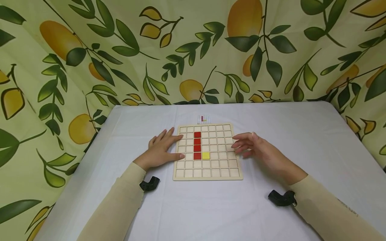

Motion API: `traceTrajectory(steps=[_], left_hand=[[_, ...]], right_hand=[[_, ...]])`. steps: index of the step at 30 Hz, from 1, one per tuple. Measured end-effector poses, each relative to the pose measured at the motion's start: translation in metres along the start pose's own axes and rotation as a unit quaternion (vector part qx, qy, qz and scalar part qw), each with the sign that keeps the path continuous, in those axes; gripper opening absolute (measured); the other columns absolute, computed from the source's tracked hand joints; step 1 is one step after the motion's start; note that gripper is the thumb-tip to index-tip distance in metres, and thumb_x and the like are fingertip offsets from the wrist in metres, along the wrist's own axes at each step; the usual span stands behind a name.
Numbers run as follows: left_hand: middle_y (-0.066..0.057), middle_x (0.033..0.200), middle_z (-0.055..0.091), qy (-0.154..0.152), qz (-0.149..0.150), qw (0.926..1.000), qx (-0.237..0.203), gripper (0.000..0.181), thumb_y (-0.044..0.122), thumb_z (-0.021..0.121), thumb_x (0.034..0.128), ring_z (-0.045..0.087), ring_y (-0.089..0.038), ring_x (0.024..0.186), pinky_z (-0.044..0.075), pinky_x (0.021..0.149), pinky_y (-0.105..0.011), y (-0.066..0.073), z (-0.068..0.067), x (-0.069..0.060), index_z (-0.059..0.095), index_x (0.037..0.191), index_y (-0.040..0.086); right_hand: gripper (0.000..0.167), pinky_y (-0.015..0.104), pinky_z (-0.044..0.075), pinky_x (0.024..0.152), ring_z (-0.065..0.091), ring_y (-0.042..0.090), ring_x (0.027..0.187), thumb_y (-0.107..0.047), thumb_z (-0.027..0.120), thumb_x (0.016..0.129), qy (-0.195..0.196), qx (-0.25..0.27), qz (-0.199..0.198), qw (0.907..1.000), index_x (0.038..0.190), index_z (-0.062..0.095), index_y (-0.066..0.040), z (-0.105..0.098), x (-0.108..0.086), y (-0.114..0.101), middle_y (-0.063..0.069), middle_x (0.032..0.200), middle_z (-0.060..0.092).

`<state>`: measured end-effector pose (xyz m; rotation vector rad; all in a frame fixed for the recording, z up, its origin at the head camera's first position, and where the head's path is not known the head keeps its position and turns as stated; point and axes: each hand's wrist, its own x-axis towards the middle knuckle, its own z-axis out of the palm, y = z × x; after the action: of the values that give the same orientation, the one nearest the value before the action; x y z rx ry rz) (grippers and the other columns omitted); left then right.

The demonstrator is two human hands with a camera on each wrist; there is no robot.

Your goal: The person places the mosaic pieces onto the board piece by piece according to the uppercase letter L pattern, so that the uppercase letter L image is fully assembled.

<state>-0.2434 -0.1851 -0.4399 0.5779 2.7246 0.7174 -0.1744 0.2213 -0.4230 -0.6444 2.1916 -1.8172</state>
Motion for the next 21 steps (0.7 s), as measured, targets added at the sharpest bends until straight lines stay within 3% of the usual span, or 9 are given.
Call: traceTrajectory(steps=[12, 21], left_hand=[[-0.003, 0.182, 0.007, 0.001, -0.002, 1.0000, 0.002, 0.093, 0.068, 0.078, 0.0907, -0.005, -0.034, 0.165, -0.007, 0.124, -0.064, 0.001, -0.001, -0.002, 0.046, 0.168, 0.027], [-0.002, 0.182, 0.007, 0.001, -0.004, 1.0000, 0.004, 0.094, 0.071, 0.076, 0.0907, -0.005, -0.034, 0.165, -0.006, 0.124, -0.064, 0.000, 0.000, -0.001, 0.045, 0.169, 0.029]], right_hand=[[0.062, 0.027, 0.051, 0.100, 0.064, 0.033, 0.122, -0.038, 0.021, 0.121, 0.050, -0.060, 0.030, 0.9965, 0.155, 0.047, 0.008, -0.043, -0.030, 0.005, 0.022, 0.137, 0.062], [0.053, 0.019, 0.047, 0.099, 0.065, 0.021, 0.117, -0.025, 0.021, 0.122, 0.058, -0.094, 0.005, 0.9939, 0.152, 0.047, 0.010, -0.070, -0.049, 0.022, 0.022, 0.133, 0.065]])
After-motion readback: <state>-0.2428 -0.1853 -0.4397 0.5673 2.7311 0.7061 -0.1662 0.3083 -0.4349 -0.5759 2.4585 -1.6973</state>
